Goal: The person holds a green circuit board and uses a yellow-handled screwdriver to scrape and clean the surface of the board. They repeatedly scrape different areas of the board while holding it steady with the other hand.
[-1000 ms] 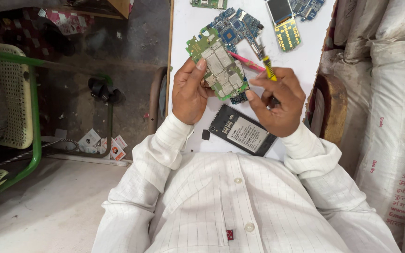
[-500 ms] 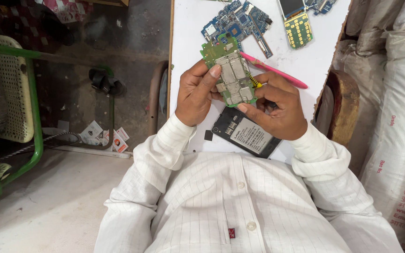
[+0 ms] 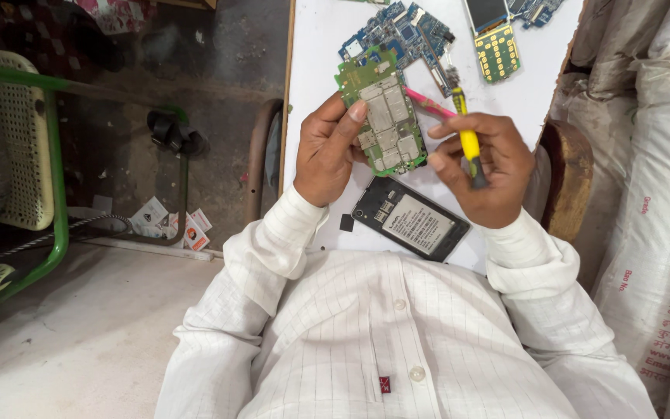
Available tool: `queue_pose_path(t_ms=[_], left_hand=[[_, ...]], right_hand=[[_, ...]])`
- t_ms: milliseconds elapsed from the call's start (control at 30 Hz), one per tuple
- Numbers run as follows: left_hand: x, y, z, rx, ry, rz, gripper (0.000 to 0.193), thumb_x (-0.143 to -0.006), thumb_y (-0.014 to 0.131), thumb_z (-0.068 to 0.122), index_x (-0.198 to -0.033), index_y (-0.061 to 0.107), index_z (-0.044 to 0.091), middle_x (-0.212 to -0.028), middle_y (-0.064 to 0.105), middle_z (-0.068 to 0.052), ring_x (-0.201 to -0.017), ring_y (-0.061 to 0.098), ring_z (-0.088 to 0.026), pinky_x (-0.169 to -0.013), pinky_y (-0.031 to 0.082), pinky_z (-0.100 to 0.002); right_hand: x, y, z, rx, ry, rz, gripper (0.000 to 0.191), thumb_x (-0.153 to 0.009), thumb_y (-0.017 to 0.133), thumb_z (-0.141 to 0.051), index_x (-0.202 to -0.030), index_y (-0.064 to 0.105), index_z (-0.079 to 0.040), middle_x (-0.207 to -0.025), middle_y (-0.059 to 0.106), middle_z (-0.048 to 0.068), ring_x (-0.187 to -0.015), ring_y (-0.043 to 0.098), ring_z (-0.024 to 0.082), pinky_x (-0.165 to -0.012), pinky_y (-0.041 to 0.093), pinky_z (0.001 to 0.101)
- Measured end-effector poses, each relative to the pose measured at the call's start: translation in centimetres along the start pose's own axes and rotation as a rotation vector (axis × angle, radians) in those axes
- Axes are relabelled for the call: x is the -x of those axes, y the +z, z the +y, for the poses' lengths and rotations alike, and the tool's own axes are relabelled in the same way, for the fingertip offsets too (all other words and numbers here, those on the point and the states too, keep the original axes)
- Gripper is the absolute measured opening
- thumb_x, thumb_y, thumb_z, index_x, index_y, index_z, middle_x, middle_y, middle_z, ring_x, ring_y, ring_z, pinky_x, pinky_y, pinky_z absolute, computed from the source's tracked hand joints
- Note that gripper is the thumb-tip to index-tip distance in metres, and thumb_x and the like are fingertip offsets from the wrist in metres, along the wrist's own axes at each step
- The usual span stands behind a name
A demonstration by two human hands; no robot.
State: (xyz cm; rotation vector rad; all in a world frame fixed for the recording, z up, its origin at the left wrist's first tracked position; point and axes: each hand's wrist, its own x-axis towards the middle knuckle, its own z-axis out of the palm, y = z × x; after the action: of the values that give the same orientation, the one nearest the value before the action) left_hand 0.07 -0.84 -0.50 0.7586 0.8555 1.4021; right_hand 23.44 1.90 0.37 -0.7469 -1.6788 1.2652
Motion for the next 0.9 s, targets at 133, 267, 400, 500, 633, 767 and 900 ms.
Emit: queue_pose_path(t_ms=[133,267,400,500,633,767,900], left_hand=[[0.1,-0.1,-0.5,-0.156,0.023,0.003,0.039,-0.115,0.049,0.034,-0.126,0.066,0.001,-0.095,0.070,-0.005,-0.078,0.069,-0.009,-0.061,0.059,-0.024],[0.2,0.2,-0.5,-0.124,-0.004,-0.012,0.041,-0.116,0.048,0.035,-0.127,0.066,0.000,-0.097,0.070,-0.005,-0.082,0.070,-0.010,-0.067,0.061,-0.026],[-0.1,0.0,-0.2,-0.058,-0.065,-0.019,0.039,-0.112,0.047,0.030,-0.132,0.063,0.000,-0.100,0.073,-0.007,-0.083,0.073,-0.013,-0.069,0.064,-0.028],[-0.2,0.0,0.0,-0.037,-0.072,-0.023,0.037,-0.112,0.047,0.027,-0.132,0.062,0.000,-0.099,0.073,-0.008,-0.081,0.073,-0.014,-0.067,0.064,-0.028],[0.0,0.1,-0.1,-0.125,-0.037,-0.022,0.037,-0.114,0.046,0.027,-0.132,0.063,0.000,-0.097,0.072,-0.006,-0.077,0.071,-0.012,-0.063,0.061,-0.025],[0.1,0.3,-0.3,-0.163,0.010,-0.006,0.035,-0.116,0.046,0.027,-0.125,0.065,0.001,-0.095,0.071,-0.005,-0.075,0.068,-0.009,-0.061,0.058,-0.023],[0.1,0.4,-0.4,-0.095,0.034,0.059,0.032,-0.114,0.048,0.027,-0.122,0.065,0.001,-0.091,0.069,-0.003,-0.072,0.065,-0.006,-0.059,0.057,-0.022]], right_hand=[[1.0,-0.1,1.0,-0.033,-0.087,0.181,0.022,-0.115,0.067,-0.020,-0.122,0.058,0.000,-0.098,0.074,0.013,-0.080,0.073,0.015,-0.074,0.061,0.0274],[0.9,-0.6,1.2,0.040,-0.196,0.218,0.033,-0.105,0.066,-0.031,-0.115,0.065,0.000,-0.091,0.071,0.011,-0.071,0.071,0.014,-0.064,0.057,0.0245],[0.6,-0.5,0.0,0.241,-0.246,0.138,0.024,-0.109,0.069,-0.021,-0.118,0.068,0.001,-0.099,0.072,0.016,-0.081,0.073,0.020,-0.072,0.060,0.0295],[0.2,-0.2,-0.9,0.339,-0.293,0.100,0.017,-0.108,0.069,-0.012,-0.121,0.069,-0.001,-0.105,0.072,0.016,-0.087,0.075,0.021,-0.076,0.061,0.0292],[-0.6,0.5,-1.5,0.489,-0.344,0.076,0.019,-0.100,0.074,-0.005,-0.118,0.070,-0.002,-0.103,0.074,0.013,-0.090,0.072,0.023,-0.077,0.058,0.0316],[-0.9,0.8,-1.7,0.514,-0.335,0.057,0.020,-0.098,0.075,-0.002,-0.117,0.070,-0.002,-0.102,0.074,0.013,-0.089,0.072,0.022,-0.079,0.058,0.0332],[-0.8,0.8,-1.7,0.527,-0.362,0.043,0.016,-0.097,0.073,0.000,-0.112,0.071,-0.003,-0.099,0.073,0.011,-0.089,0.072,0.023,-0.076,0.058,0.0321]])
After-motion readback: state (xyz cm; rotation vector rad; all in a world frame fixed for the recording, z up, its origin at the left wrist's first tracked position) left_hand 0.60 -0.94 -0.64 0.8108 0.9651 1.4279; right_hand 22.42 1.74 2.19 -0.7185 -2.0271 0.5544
